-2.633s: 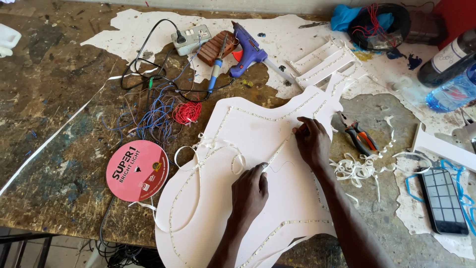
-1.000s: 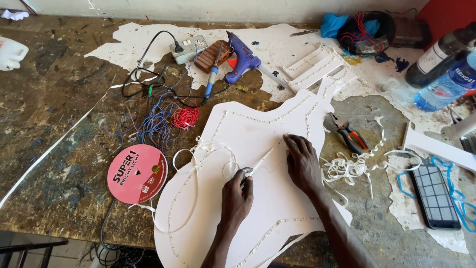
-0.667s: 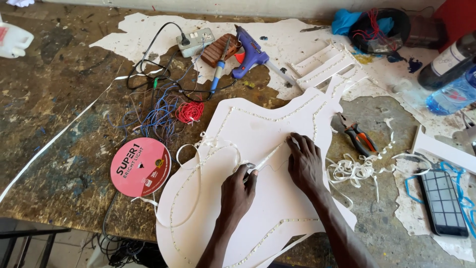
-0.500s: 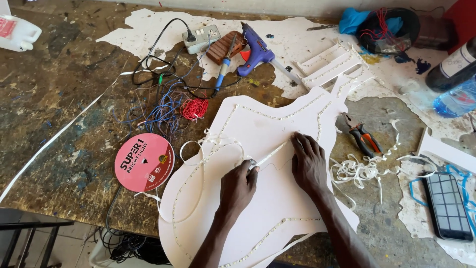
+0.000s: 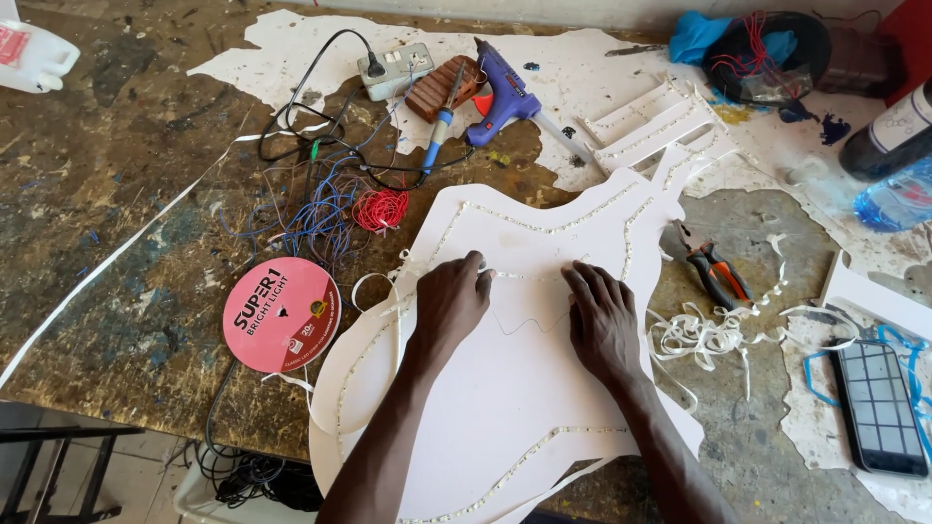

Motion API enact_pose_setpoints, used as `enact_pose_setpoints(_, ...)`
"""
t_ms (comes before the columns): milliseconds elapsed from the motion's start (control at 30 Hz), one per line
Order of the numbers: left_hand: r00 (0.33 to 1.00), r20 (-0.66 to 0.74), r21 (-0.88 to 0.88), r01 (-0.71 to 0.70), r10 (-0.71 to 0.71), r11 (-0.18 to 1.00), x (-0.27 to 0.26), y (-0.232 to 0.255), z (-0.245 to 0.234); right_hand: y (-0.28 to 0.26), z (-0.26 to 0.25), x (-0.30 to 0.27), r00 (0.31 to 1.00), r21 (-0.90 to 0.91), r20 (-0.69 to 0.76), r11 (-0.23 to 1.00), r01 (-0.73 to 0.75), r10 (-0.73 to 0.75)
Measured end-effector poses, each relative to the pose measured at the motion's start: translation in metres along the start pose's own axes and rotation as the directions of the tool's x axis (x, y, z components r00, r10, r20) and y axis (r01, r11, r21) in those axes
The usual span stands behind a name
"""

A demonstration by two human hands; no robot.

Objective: The person places and presses a strip of LED lights onto a white board shaped like a guitar. They use pliers to cut the strip and continue arranging it along the board's contours.

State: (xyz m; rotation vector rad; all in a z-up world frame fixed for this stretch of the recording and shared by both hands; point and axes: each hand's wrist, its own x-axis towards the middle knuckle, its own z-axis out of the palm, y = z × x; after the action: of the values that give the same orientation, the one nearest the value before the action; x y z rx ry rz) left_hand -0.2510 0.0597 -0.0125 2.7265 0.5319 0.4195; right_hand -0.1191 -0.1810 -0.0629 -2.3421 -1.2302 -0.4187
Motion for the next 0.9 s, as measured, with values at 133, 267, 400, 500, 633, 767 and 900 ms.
enact_pose_setpoints(133, 1.0, 0.01, 0.008, -0.021, 0.021, 1.0, 0.017, -0.011, 0.012, -0.004, 0.0, 0.0, 0.999, 0.024, -0.02, 0.999, 0.031, -0.031)
enact_pose_setpoints(267, 0.979, 0.201, -0.037, 0.038, -0.03, 0.999, 0.027, -0.014, 0.009, -0.006, -0.005, 0.002, 0.999, 0.048, -0.015, 0.998, 0.038, -0.037)
enact_pose_setpoints(400, 0.925, 0.374, -0.089, 0.116, -0.075, 0.989, 0.028, -0.004, -0.012, -0.008, -0.006, 0.005, 1.0, 0.048, 0.006, 0.999, 0.017, -0.018)
enact_pose_setpoints(500, 0.899, 0.43, -0.106, 0.139, -0.081, 0.985, 0.028, 0.002, -0.026, -0.004, -0.003, 0.004, 1.0, 0.04, 0.025, 0.999, 0.013, -0.014)
enact_pose_setpoints(633, 0.918, 0.391, -0.109, 0.122, -0.07, 0.987, 0.029, 0.01, -0.035, -0.005, -0.004, 0.003, 0.999, 0.032, 0.026, 0.999, 0.023, -0.024)
enact_pose_setpoints(767, 0.924, 0.37, -0.083, 0.139, -0.099, 0.987, 0.033, 0.008, -0.034, -0.001, 0.001, 0.001, 0.999, 0.028, 0.028, 0.999, 0.021, -0.022)
enact_pose_setpoints(900, 0.931, 0.342, -0.059, 0.153, -0.124, 0.986, 0.038, 0.002, -0.021, 0.001, 0.005, -0.001, 0.999, -0.003, 0.04, 0.999, 0.032, -0.032)
